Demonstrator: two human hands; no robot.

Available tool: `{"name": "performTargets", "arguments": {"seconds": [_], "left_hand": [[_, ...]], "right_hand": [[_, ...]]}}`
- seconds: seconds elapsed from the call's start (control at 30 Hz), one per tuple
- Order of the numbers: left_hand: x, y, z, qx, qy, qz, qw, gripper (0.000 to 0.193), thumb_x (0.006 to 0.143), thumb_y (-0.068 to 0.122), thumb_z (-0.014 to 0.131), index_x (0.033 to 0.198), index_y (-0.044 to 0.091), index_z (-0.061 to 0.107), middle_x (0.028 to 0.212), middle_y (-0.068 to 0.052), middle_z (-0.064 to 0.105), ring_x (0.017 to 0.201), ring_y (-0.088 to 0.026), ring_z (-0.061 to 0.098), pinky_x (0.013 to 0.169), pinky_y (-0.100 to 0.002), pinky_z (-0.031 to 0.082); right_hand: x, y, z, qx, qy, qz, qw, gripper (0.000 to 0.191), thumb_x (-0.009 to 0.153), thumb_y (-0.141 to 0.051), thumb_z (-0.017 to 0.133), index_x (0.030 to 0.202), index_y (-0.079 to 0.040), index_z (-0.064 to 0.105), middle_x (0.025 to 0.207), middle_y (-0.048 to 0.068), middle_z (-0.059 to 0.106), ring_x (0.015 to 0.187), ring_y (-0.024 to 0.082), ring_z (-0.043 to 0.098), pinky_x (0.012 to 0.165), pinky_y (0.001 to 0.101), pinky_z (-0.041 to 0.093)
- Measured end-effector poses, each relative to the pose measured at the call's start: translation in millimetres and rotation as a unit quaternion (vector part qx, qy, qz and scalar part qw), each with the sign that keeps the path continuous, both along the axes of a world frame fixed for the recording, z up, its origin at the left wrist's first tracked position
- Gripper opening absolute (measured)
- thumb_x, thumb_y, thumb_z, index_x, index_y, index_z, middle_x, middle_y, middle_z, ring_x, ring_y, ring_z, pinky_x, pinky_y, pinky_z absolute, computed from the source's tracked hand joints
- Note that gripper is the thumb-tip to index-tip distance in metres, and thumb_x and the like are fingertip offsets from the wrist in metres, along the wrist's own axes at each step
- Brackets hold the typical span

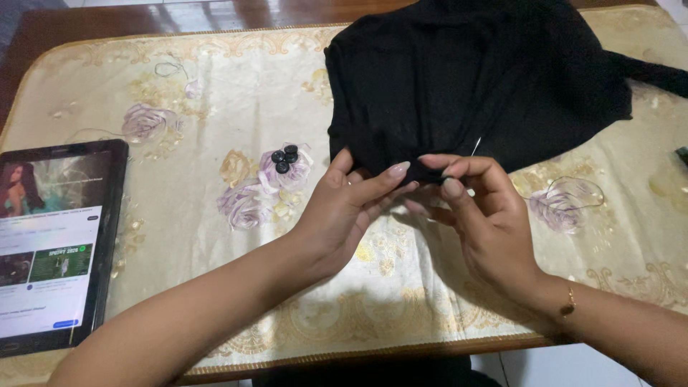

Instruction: The person threads a needle and sews a black button onto a black garment laid on a table, pushing the needle through the fabric and button repeatedly and pulling the thread taut. Scissors and spare buttons rest on the table beside a tablet playing a video.

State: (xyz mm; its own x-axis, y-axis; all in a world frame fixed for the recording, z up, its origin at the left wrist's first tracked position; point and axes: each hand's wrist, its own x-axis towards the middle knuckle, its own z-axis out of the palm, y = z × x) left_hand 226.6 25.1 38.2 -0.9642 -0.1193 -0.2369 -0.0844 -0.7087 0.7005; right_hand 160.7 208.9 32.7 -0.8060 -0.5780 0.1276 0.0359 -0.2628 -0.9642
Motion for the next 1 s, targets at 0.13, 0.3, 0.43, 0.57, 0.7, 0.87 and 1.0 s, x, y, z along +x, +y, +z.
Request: {"name": "performTargets", "arguments": {"seconds": [0.13, 0.3, 0.43, 0.57, 0.7, 0.87, 1.0], "left_hand": [[2.3, 5.2, 0.2, -0.013, -0.007, 0.004, 1.000, 0.067, 0.083, 0.005, 0.074, 0.140, 0.007, 0.038, 0.122, -0.011, 0.063, 0.112, -0.021, 0.067, 0.105, -0.037, 0.055], [4.3, -4.3, -3.5, -0.126, -0.034, 0.022, 0.991, 0.073, 0.081, 0.008, 0.079, 0.141, 0.009, 0.038, 0.121, -0.012, 0.063, 0.103, -0.017, 0.067, 0.093, -0.035, 0.056], [-6.0, -11.0, -4.6, -0.106, -0.086, 0.049, 0.989, 0.084, 0.079, 0.010, 0.082, 0.146, 0.013, 0.031, 0.120, -0.013, 0.063, 0.094, -0.017, 0.068, 0.091, -0.033, 0.059], [-12.7, -9.1, -0.1, -0.112, -0.109, 0.099, 0.983, 0.091, 0.080, 0.015, 0.081, 0.149, 0.016, 0.021, 0.112, -0.010, 0.064, 0.087, -0.016, 0.065, 0.083, -0.032, 0.059], [-14.9, -11.8, 1.7, -0.169, 0.011, 0.121, 0.978, 0.068, 0.085, 0.018, 0.074, 0.143, 0.014, 0.037, 0.098, -0.006, 0.070, 0.082, -0.011, 0.066, 0.073, -0.027, 0.058], [-15.7, -21.4, -12.7, -0.177, -0.025, 0.087, 0.980, 0.035, 0.092, 0.008, 0.077, 0.124, -0.003, 0.070, 0.094, -0.002, 0.065, 0.085, -0.007, 0.064, 0.082, -0.021, 0.057], [-14.2, -17.0, -22.6, -0.145, -0.037, 0.138, 0.979, 0.043, 0.085, 0.000, 0.079, 0.125, -0.002, 0.064, 0.098, -0.004, 0.066, 0.091, -0.010, 0.066, 0.086, -0.024, 0.056]], "right_hand": [[-1.8, -6.1, -3.1, -0.034, -0.016, -0.027, 0.999, 0.012, 0.109, -0.011, 0.053, 0.118, -0.004, 0.052, 0.133, 0.014, 0.064, 0.104, 0.013, 0.067, 0.099, 0.0341, 0.059], [-5.1, -1.9, -2.2, 0.039, 0.104, -0.078, 0.991, 0.013, 0.107, -0.011, 0.057, 0.116, -0.002, 0.057, 0.116, 0.012, 0.070, 0.100, 0.014, 0.069, 0.093, 0.0308, 0.059], [-14.6, -4.2, -0.9, 0.059, 0.091, -0.110, 0.988, 0.012, 0.106, -0.007, 0.059, 0.114, 0.000, 0.062, 0.109, 0.010, 0.070, 0.101, 0.013, 0.068, 0.094, 0.0297, 0.059], [-20.7, -6.6, 2.3, 0.081, 0.090, -0.112, 0.986, 0.011, 0.103, -0.005, 0.062, 0.112, 0.001, 0.065, 0.106, 0.010, 0.071, 0.099, 0.014, 0.070, 0.094, 0.0288, 0.059], [-23.0, 0.8, 8.7, 0.020, 0.155, -0.127, 0.980, 0.010, 0.107, -0.004, 0.063, 0.115, 0.002, 0.064, 0.109, 0.010, 0.071, 0.101, 0.014, 0.069, 0.095, 0.0300, 0.059], [-30.2, 2.0, 8.4, 0.129, 0.046, -0.114, 0.984, 0.015, 0.100, -0.007, 0.063, 0.111, 0.002, 0.067, 0.100, 0.011, 0.073, 0.089, 0.017, 0.073, 0.085, 0.0310, 0.062], [-35.4, 2.1, 6.4, 0.183, 0.012, -0.089, 0.979, 0.018, 0.099, -0.009, 0.064, 0.111, 0.003, 0.069, 0.096, 0.014, 0.074, 0.087, 0.018, 0.074, 0.083, 0.0309, 0.063]]}}
